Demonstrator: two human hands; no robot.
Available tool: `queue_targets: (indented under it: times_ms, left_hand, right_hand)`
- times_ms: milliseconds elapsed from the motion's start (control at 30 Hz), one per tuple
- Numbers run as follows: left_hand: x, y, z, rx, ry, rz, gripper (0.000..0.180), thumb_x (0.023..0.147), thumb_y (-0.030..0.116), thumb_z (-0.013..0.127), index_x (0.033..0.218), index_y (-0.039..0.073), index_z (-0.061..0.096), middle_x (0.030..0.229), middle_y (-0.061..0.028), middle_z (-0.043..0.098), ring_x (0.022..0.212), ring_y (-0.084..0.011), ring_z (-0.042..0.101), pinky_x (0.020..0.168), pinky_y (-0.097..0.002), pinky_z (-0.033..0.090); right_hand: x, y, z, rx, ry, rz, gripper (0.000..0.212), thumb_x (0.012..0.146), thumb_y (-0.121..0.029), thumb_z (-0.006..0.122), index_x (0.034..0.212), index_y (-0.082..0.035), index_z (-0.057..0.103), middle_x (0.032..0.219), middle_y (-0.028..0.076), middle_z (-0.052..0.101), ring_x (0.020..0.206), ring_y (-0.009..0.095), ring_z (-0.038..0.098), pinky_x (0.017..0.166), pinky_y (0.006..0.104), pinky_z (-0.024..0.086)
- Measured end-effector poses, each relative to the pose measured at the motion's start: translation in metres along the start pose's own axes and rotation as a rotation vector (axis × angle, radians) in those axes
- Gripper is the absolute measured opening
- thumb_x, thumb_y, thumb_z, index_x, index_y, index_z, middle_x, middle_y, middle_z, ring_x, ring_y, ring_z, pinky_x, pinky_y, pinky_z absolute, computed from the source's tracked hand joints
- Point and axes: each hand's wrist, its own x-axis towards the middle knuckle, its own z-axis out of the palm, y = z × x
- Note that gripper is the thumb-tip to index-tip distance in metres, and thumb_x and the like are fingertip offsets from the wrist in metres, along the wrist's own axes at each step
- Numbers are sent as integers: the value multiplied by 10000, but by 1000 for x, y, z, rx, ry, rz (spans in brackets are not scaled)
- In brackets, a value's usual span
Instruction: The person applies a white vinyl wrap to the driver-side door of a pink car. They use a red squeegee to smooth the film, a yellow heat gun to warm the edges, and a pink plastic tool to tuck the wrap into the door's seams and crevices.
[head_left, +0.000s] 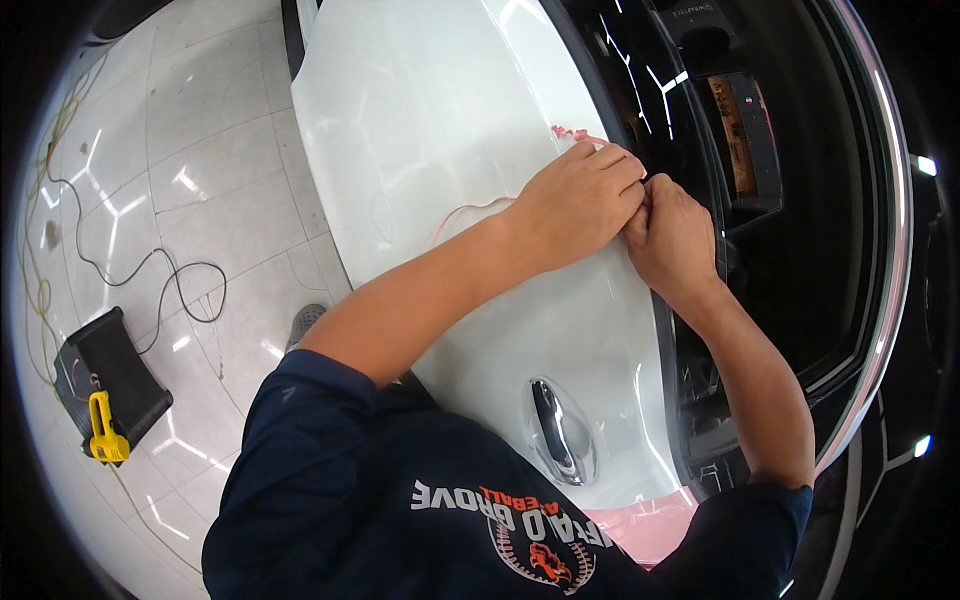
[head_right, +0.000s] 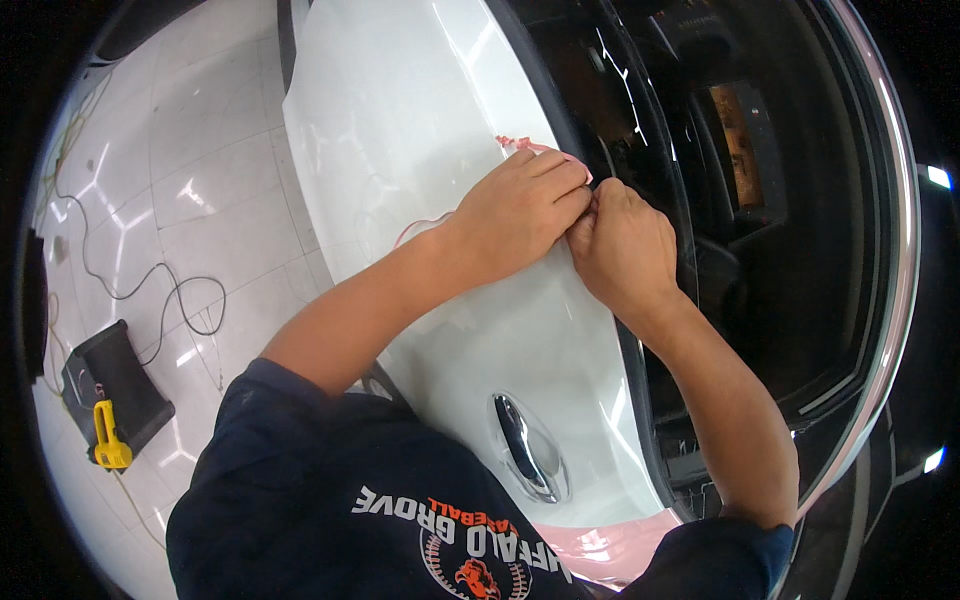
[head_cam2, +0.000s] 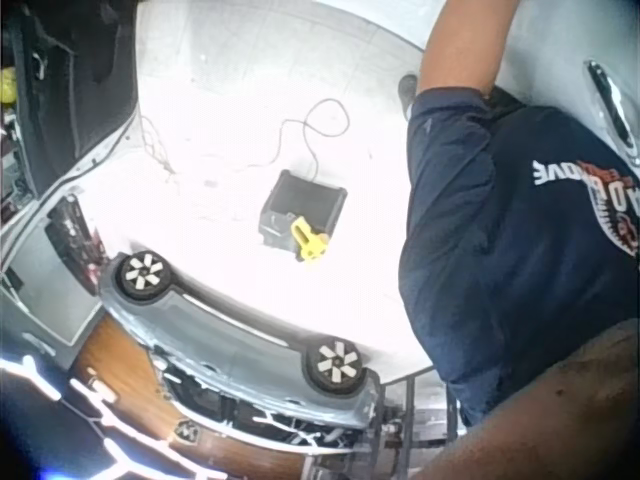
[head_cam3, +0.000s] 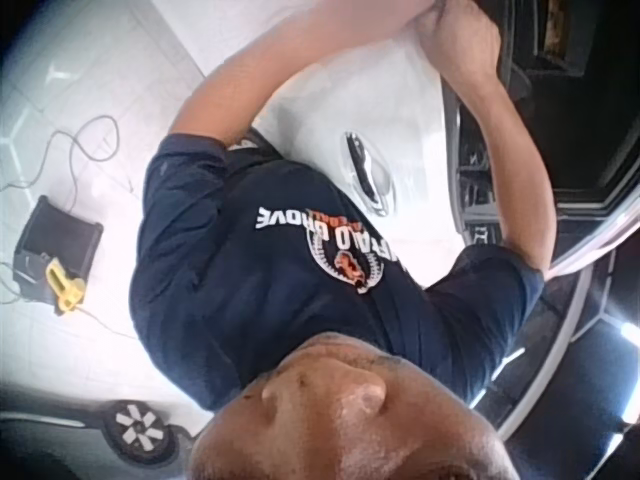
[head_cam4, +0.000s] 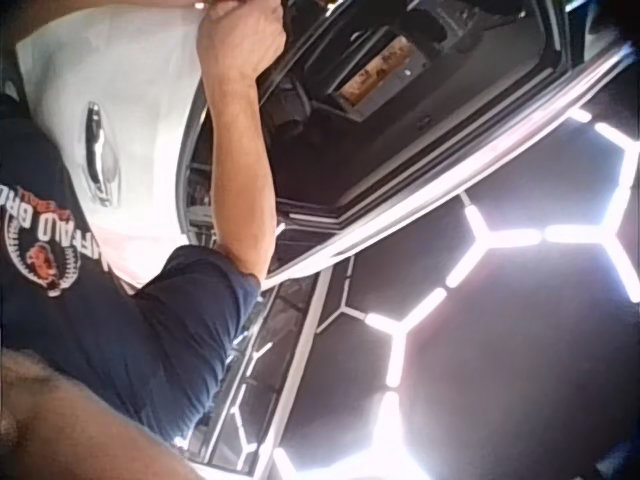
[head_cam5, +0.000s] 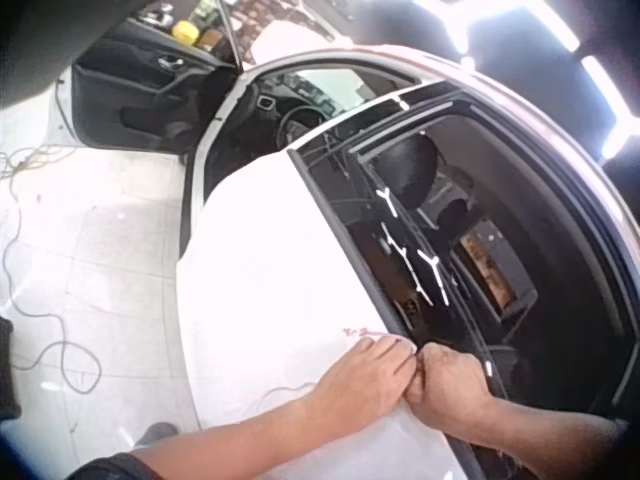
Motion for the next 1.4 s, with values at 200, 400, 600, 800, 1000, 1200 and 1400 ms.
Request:
queue_targets:
  times_ms: [200,400,600,800,1000,1200,1400]
  left_hand:
    - [1,-3,2,1,-37,108,148,803,80,593,901,-13,656,995,-129,629,986,-269,582,893,-388,451]
    - [-9,5,7,-48,6,139,162,799,71,604,921,-28,644,991,-133,624,982,-278,579,867,-393,465]
    - [-17,16,9,-102,12,117,193,759,67,645,921,-36,627,996,-140,608,966,-293,576,861,-413,475]
    - [-36,48,13,-188,23,167,251,718,57,704,942,-21,625,976,-142,587,909,-309,574,851,-429,488]
    - [-33,92,-1,-314,-11,10,296,696,27,764,937,-13,597,967,-135,579,875,-308,581,801,-426,499]
    - [-33,124,-43,-674,-353,-273,188,769,-31,693,923,13,594,925,-144,572,790,-270,582,765,-368,486]
    - [-43,123,-86,-1338,-377,-879,37,915,58,583,914,48,549,879,-100,580,785,-169,572,709,-316,463]
  right_hand:
    - [-7,4,3,70,42,-3,135,836,-130,564,830,4,555,804,198,642,738,366,644,697,449,506]
    - [-21,4,0,181,-36,78,115,819,-103,569,832,10,555,796,203,635,736,370,640,691,443,499]
    - [-37,3,-3,324,-31,85,96,807,-82,582,820,6,546,785,211,627,713,378,632,675,452,494]
    - [-83,10,-3,334,-53,27,95,792,-63,603,807,-2,531,779,210,597,712,398,609,644,458,486]
    - [-126,21,-15,689,68,77,88,779,28,598,844,-4,548,753,131,539,597,234,549,543,320,446]
    - [-166,7,8,1247,146,127,73,869,-34,592,915,-7,542,810,73,533,630,119,531,549,258,424]
    - [-183,-69,65,2000,21,113,300,948,-214,618,1143,-6,523,843,33,570,673,74,542,614,239,432]
